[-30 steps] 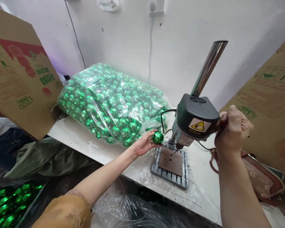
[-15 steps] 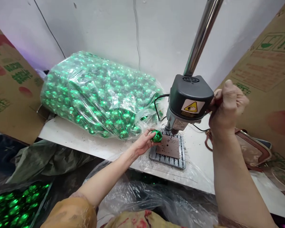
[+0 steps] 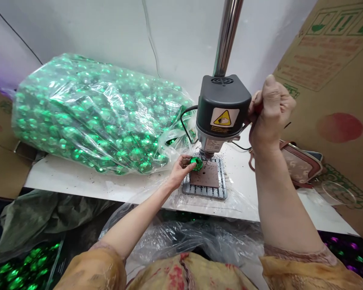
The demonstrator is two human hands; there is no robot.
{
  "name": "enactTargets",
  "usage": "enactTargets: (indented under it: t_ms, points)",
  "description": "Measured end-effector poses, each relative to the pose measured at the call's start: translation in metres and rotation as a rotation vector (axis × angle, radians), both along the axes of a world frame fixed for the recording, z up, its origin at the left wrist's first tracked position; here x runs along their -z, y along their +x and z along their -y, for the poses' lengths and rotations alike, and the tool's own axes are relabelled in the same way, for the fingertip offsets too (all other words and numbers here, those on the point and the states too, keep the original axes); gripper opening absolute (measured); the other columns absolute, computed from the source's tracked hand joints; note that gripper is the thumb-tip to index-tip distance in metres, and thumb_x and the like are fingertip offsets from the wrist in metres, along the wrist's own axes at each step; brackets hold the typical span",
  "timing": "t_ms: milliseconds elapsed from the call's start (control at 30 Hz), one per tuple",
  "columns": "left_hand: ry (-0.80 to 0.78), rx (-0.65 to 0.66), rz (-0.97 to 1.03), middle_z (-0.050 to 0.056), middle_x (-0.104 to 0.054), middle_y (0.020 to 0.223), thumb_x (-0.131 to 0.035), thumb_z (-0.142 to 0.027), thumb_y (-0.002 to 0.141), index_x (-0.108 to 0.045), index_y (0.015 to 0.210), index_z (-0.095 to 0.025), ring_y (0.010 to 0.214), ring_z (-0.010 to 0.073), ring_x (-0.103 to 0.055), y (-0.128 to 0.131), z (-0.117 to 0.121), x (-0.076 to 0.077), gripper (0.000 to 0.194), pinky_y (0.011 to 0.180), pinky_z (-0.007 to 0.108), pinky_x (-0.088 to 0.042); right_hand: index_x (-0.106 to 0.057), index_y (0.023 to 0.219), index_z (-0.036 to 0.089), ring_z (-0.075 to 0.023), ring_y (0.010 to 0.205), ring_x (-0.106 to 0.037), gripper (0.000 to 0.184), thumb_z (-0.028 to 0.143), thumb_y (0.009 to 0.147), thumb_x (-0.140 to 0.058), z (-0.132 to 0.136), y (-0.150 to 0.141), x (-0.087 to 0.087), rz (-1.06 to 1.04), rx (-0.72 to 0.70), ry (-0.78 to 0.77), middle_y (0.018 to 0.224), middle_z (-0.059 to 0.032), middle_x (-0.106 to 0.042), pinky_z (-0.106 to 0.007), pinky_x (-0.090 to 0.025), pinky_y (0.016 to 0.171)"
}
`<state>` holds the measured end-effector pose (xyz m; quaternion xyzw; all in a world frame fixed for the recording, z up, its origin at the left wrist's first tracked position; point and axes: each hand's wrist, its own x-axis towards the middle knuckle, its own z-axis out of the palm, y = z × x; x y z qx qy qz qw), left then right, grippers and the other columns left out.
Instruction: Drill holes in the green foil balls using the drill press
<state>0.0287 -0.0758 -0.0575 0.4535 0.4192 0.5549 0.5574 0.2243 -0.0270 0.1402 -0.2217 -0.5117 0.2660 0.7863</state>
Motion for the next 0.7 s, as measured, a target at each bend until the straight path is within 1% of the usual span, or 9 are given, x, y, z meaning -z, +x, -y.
enactTargets:
  t_ms: [100,200,300,467,600,700]
  points:
    - [0.026,0.009,-0.053,0.002,-0.070,0.090,-0.087,-0.046,0.067,-0.058,0.102,-0.019,0.087,0.0162,-0.064,0.004,-0.002,0.006,0.053,0.081,0.029,-0.047,-0.044,0.052,0.021,-0.0045,0.032,-0.033,0.047,0.055,0.075,-0.067,0.000,0.000,0.000,0.000,0.002,-0.011,0.041,0.0058,-0.041,-0.024,-0.020,0.031]
    - [0.067,0.034,-0.088,0.003,-0.070,0.094,-0.086,-0.044,0.068,-0.058,0.103,-0.019,0.090,0.0171,-0.065,0.007,-0.004,0.009,0.052,0.081,0.030,-0.048,-0.043,0.051,0.021,-0.0047,0.032,-0.033,0.050,0.057,0.075,-0.068,0.001,-0.001,-0.001,-0.012,-0.005,-0.002,0.040,0.0055,-0.041,-0.024,-0.020,0.031]
    - [0.106,0.034,-0.158,0.006,-0.071,0.101,-0.085,-0.043,0.069,-0.059,0.106,-0.019,0.097,0.0198,-0.065,0.009,-0.006,0.011,0.051,0.088,0.034,-0.048,-0.041,0.051,0.021,-0.0048,0.032,-0.033,0.052,0.057,0.076,-0.067,0.002,-0.002,-0.001,-0.011,-0.009,0.003,0.040,0.0057,-0.039,-0.024,-0.020,0.031]
    - [0.137,0.033,-0.251,0.012,-0.069,0.119,-0.084,-0.043,0.070,-0.063,0.113,-0.018,0.114,0.0276,-0.064,0.011,-0.008,0.015,0.054,0.099,0.042,-0.047,-0.041,0.053,0.020,-0.0039,0.032,-0.033,0.047,0.050,0.083,-0.061,-0.001,-0.002,0.001,0.001,-0.015,0.019,0.040,0.0062,-0.040,-0.022,-0.020,0.032]
    - [0.187,0.063,-0.353,0.012,-0.066,0.127,-0.083,-0.042,0.072,-0.064,0.122,-0.019,0.120,0.0301,-0.060,0.009,-0.009,0.016,0.058,0.103,0.044,-0.045,-0.040,0.053,0.020,-0.0037,0.032,-0.032,0.051,0.057,0.081,-0.063,-0.004,-0.001,0.003,0.005,-0.008,0.022,0.041,0.0064,-0.040,-0.022,-0.020,0.033]
    - [0.232,0.087,-0.433,0.011,-0.066,0.125,-0.083,-0.040,0.072,-0.065,0.120,-0.020,0.119,0.0298,-0.059,0.009,-0.006,0.015,0.055,0.106,0.045,-0.043,-0.040,0.053,0.021,-0.0043,0.033,-0.032,0.055,0.065,0.076,-0.064,-0.003,-0.001,0.002,0.044,0.011,-0.013,0.042,0.0067,-0.039,-0.024,-0.022,0.034]
